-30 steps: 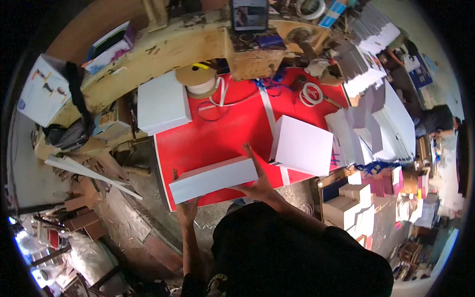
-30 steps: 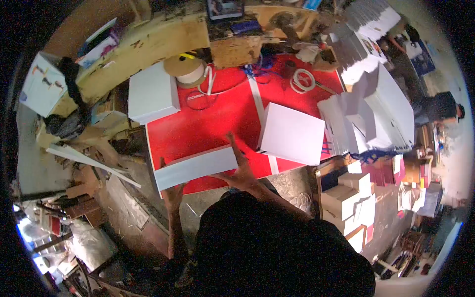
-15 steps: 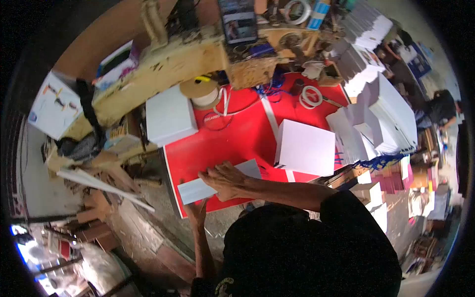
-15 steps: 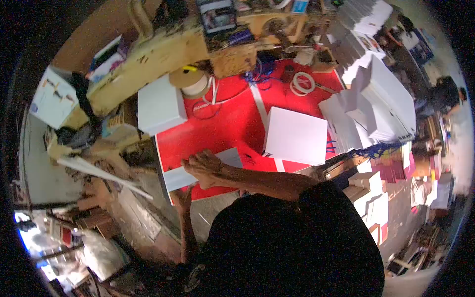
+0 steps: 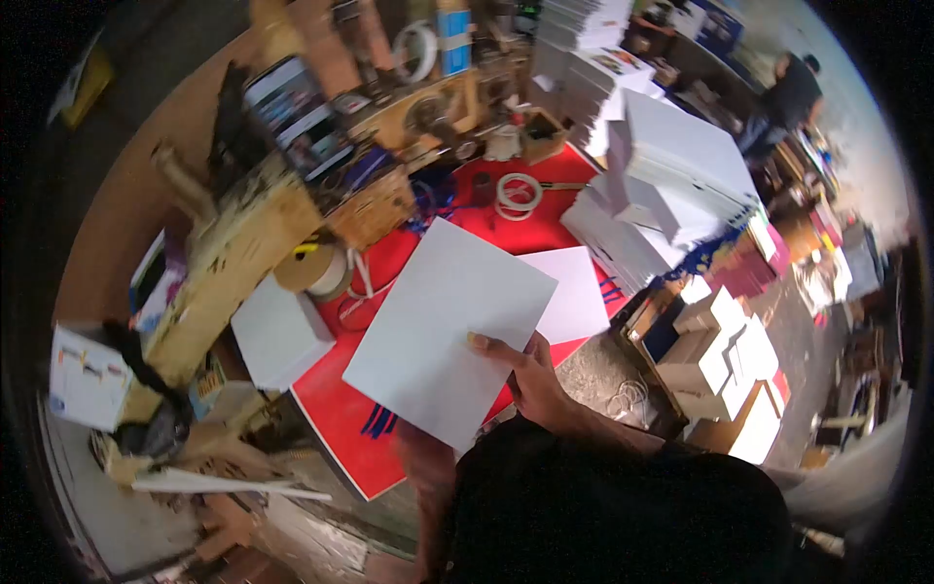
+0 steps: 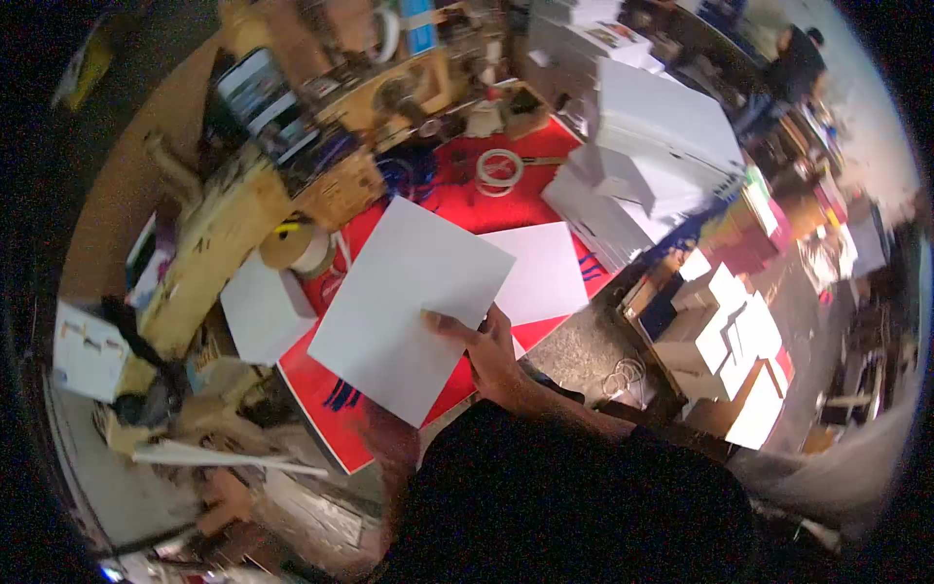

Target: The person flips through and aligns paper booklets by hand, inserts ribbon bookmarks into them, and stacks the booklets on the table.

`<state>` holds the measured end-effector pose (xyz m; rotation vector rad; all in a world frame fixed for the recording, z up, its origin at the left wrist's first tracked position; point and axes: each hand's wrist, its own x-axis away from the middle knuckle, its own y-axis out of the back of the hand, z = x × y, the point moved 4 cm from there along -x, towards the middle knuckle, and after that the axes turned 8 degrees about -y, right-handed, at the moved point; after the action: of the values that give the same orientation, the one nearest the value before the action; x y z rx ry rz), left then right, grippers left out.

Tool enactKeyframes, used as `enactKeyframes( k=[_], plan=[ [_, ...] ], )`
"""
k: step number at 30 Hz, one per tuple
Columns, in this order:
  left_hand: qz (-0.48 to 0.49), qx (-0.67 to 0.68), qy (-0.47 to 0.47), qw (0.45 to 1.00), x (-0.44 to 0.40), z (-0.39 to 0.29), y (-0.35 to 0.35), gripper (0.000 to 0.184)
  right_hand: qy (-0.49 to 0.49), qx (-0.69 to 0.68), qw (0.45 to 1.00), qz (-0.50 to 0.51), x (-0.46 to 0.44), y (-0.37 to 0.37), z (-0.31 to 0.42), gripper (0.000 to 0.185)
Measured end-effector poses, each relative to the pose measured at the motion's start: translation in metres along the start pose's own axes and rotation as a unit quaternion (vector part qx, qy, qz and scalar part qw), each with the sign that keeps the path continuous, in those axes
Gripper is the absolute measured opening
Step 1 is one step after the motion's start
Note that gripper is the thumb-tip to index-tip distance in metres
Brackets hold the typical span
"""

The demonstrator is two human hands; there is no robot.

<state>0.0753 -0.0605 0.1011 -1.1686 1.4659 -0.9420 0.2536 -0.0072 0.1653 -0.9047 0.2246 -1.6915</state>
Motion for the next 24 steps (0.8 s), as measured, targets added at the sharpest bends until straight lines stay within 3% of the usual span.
enactKeyframes(
  k=[1,2,3,5,7,8,9,11,12,13,15,17,19,20,22,24],
  plan=[
    [-0.139,-0.184,0.052,0.972,-0.027,0.007,-0.011,0.063,0.009,-0.03,0.999,-0.033,-0.001,0.01,0.004,0.045],
    [-0.265,-0.364,0.095,0.888,-0.046,0.011,-0.018,0.06,0.024,-0.041,0.998,-0.041,-0.002,0.018,0.01,0.045],
    [-0.273,-0.351,0.078,0.892,-0.059,0.023,-0.028,0.055,0.053,-0.028,0.995,-0.074,-0.001,0.029,0.016,0.043],
    [-0.222,-0.359,0.103,0.901,-0.079,0.044,-0.018,0.052,0.089,-0.022,0.989,-0.114,-0.005,0.055,0.027,0.041],
    [-0.189,-0.358,0.124,0.906,-0.097,0.068,-0.012,0.048,0.116,0.085,0.972,-0.184,-0.009,0.115,0.045,0.039],
    [-0.192,-0.355,0.131,0.905,-0.109,0.078,-0.004,0.048,0.114,-0.051,0.983,-0.135,-0.029,0.165,0.042,0.042],
    [-0.153,-0.353,0.156,0.91,-0.122,0.087,0.006,0.045,0.094,-0.046,0.99,-0.096,-0.008,0.146,0.089,0.048],
    [-0.109,-0.352,0.187,0.911,-0.145,0.1,0.021,0.041,0.031,0.146,0.983,-0.111,-0.019,0.195,0.106,0.057],
    [-0.082,-0.384,0.228,0.891,-0.155,0.108,0.026,0.036,-0.018,0.276,0.953,-0.12,-0.024,0.2,0.116,0.064],
    [-0.068,-0.401,0.248,0.879,-0.16,0.115,0.03,0.034,-0.019,0.271,0.954,-0.123,-0.022,0.202,0.117,0.064],
    [-0.059,-0.426,0.27,0.861,-0.167,0.128,0.038,0.031,-0.036,0.29,0.931,-0.22,-0.018,0.203,0.128,0.07],
    [-0.076,-0.439,0.271,0.853,-0.167,0.137,0.05,0.031,-0.029,0.296,0.928,-0.223,-0.029,0.221,0.128,0.065],
    [-0.074,-0.474,0.264,0.837,-0.161,0.141,0.074,0.039,-0.012,0.349,0.898,-0.267,-0.027,0.205,0.132,0.065],
    [-0.061,-0.486,0.227,0.842,-0.156,0.143,0.085,0.042,-0.075,0.409,0.876,-0.246,-0.046,0.228,0.119,0.064],
    [-0.052,-0.565,0.233,0.79,-0.159,0.138,0.076,0.04,-0.055,0.406,0.89,-0.201,-0.043,0.22,0.124,0.065],
    [-0.069,-0.561,0.225,0.794,-0.153,0.137,0.075,0.04,-0.076,0.432,0.875,-0.204,-0.045,0.226,0.118,0.066]
  ],
)
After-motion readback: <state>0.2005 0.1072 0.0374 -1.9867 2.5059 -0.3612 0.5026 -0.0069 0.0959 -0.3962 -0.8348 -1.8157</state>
